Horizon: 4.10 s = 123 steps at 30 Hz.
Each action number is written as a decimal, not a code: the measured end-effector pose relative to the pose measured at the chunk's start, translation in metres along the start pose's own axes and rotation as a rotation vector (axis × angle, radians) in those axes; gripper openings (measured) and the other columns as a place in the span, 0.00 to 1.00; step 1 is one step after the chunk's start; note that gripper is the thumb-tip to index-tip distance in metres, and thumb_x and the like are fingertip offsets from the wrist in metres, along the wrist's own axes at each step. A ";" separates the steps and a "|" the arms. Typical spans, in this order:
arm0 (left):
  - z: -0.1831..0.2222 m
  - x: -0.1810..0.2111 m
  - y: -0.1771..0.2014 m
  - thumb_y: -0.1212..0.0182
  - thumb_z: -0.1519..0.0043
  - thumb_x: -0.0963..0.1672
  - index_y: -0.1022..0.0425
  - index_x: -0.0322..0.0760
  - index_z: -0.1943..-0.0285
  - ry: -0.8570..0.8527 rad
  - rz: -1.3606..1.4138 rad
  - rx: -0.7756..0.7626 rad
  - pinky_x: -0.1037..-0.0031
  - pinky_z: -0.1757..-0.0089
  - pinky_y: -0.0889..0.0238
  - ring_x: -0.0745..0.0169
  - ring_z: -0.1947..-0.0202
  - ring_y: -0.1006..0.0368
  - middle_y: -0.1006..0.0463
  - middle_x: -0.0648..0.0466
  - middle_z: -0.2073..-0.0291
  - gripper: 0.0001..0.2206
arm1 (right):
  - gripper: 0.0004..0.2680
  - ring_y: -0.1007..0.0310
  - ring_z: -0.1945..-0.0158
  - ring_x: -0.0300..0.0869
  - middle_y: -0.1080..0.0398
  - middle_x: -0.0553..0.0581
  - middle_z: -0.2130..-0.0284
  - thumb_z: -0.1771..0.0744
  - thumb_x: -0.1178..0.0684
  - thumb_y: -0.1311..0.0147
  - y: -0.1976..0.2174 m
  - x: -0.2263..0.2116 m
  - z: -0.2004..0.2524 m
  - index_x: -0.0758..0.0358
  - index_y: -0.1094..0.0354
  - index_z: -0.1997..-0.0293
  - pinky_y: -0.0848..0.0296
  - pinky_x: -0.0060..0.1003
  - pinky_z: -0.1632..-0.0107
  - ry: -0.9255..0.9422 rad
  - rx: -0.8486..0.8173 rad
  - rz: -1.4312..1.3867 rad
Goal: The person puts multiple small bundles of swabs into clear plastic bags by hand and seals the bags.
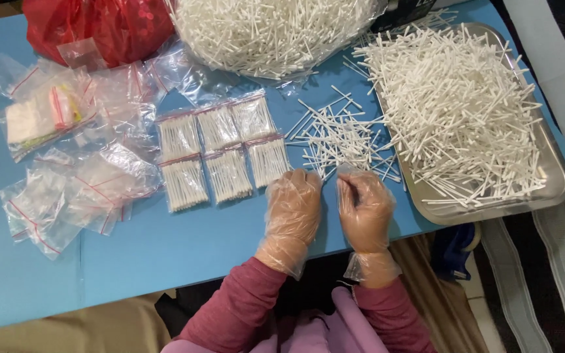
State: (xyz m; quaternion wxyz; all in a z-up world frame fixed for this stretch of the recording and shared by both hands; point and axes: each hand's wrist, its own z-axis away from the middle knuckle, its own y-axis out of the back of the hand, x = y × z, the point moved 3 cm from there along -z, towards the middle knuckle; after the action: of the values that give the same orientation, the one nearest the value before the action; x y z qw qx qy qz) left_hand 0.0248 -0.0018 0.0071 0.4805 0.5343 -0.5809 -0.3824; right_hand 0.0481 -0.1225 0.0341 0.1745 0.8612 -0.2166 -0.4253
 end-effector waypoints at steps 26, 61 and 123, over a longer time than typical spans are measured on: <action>0.018 -0.025 0.078 0.35 0.41 0.43 0.24 0.46 0.67 -0.123 0.220 0.272 0.63 0.69 0.32 0.52 0.72 0.24 0.26 0.57 0.75 0.03 | 0.05 0.26 0.56 0.50 0.28 0.56 0.61 0.35 0.61 0.34 0.008 -0.006 0.015 0.59 0.20 0.57 0.22 0.40 0.56 0.301 0.002 0.127; -0.022 0.044 0.014 0.37 0.44 0.40 0.21 0.41 0.62 -0.150 0.246 0.133 0.59 0.66 0.32 0.47 0.64 0.23 0.24 0.50 0.70 0.04 | 0.03 0.23 0.69 0.59 0.29 0.60 0.77 0.34 0.53 0.41 0.012 0.060 0.018 0.59 0.27 0.66 0.25 0.53 0.67 -0.324 -0.264 0.478; 0.073 -0.051 0.044 0.40 0.36 0.52 0.25 0.48 0.43 0.168 0.260 0.011 0.57 0.58 0.38 0.50 0.57 0.31 0.26 0.54 0.53 0.16 | 0.06 0.22 0.59 0.46 0.23 0.56 0.62 0.29 0.58 0.52 -0.013 -0.004 0.029 0.65 0.27 0.55 0.25 0.38 0.53 -0.225 -0.362 -0.016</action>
State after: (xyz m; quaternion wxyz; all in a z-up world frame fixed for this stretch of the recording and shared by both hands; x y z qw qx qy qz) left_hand -0.0587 0.0499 0.0240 0.5698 0.4874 -0.6051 -0.2677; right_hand 0.0258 -0.1126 0.0136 0.2977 0.7646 -0.1482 -0.5521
